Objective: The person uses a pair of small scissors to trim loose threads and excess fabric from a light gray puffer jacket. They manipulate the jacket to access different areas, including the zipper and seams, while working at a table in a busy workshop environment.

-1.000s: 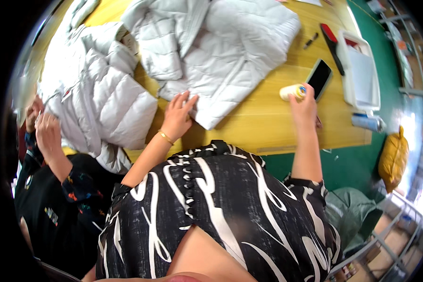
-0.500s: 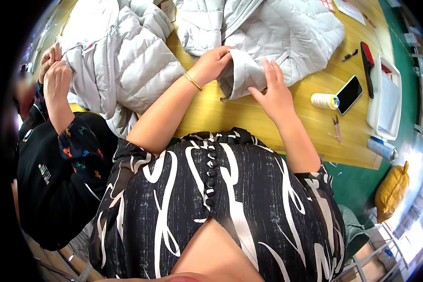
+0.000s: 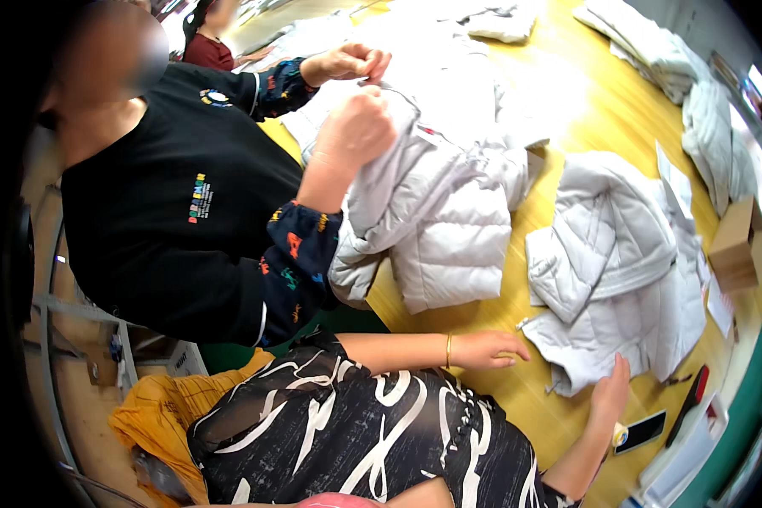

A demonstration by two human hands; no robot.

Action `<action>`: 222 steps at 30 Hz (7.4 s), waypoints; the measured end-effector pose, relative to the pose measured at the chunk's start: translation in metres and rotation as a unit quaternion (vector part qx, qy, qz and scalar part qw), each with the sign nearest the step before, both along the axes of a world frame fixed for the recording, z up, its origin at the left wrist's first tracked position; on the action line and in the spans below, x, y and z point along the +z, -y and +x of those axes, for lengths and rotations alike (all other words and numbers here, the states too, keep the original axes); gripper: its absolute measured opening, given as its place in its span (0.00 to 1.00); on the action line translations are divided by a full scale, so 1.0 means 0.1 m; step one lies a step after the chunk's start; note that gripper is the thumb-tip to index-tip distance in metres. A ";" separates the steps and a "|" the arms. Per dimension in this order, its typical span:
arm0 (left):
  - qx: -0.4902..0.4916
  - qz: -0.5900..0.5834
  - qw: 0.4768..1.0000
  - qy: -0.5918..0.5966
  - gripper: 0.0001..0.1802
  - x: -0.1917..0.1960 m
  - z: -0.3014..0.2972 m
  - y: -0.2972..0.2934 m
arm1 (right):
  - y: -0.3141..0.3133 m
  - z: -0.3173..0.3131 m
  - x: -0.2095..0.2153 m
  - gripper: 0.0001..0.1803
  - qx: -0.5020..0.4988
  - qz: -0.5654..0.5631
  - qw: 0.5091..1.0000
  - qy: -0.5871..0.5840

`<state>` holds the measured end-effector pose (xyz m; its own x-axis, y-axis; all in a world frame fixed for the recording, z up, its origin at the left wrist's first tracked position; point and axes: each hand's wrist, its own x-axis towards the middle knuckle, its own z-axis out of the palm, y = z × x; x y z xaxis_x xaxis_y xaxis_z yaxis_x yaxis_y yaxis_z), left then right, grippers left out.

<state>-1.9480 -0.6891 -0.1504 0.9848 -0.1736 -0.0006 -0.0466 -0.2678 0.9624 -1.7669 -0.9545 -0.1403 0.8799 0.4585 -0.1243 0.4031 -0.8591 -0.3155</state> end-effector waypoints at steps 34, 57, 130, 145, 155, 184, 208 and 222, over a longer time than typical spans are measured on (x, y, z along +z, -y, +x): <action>0.117 -0.079 0.987 0.081 0.11 0.48 -0.48 -0.55 | -1.37 -0.86 0.74 0.17 0.120 0.197 0.964 -0.134; 0.116 -0.094 0.986 0.081 0.10 0.50 -0.48 -0.34 | -1.16 -0.84 0.61 0.17 0.129 0.174 0.957 -0.193; 0.090 -0.074 0.990 0.074 0.09 0.50 -0.47 -0.02 | -0.72 -0.97 0.48 0.16 0.106 0.255 0.936 -0.219; 0.117 -0.088 0.987 0.073 0.09 0.44 -0.56 -0.06 | -0.91 -0.98 0.49 0.16 0.148 0.234 0.933 -0.229; 0.134 -0.098 0.984 0.060 0.09 0.46 -0.61 -0.15 | -1.03 -1.04 0.51 0.16 0.171 0.214 0.934 -0.231; 0.176 -0.115 0.976 0.056 0.10 0.36 -0.82 -0.48 | -2.83 -0.91 0.61 0.25 0.252 0.341 0.899 -0.108; 0.282 -0.449 0.793 -0.301 0.23 -0.24 -0.82 -0.67 | -2.61 -0.59 0.11 0.16 -0.067 0.567 0.556 -0.603; 0.197 -0.661 0.715 -0.116 0.30 0.44 -0.75 -0.60 | -2.01 -0.86 0.17 0.27 -0.082 0.490 0.385 -0.778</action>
<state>-2.0230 -0.6291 -0.1068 0.9578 0.1173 -0.2625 -0.0166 0.9340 0.3568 -1.8525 -0.7534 -0.1229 0.1174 0.9102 -0.3971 -0.9626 0.0059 -0.2710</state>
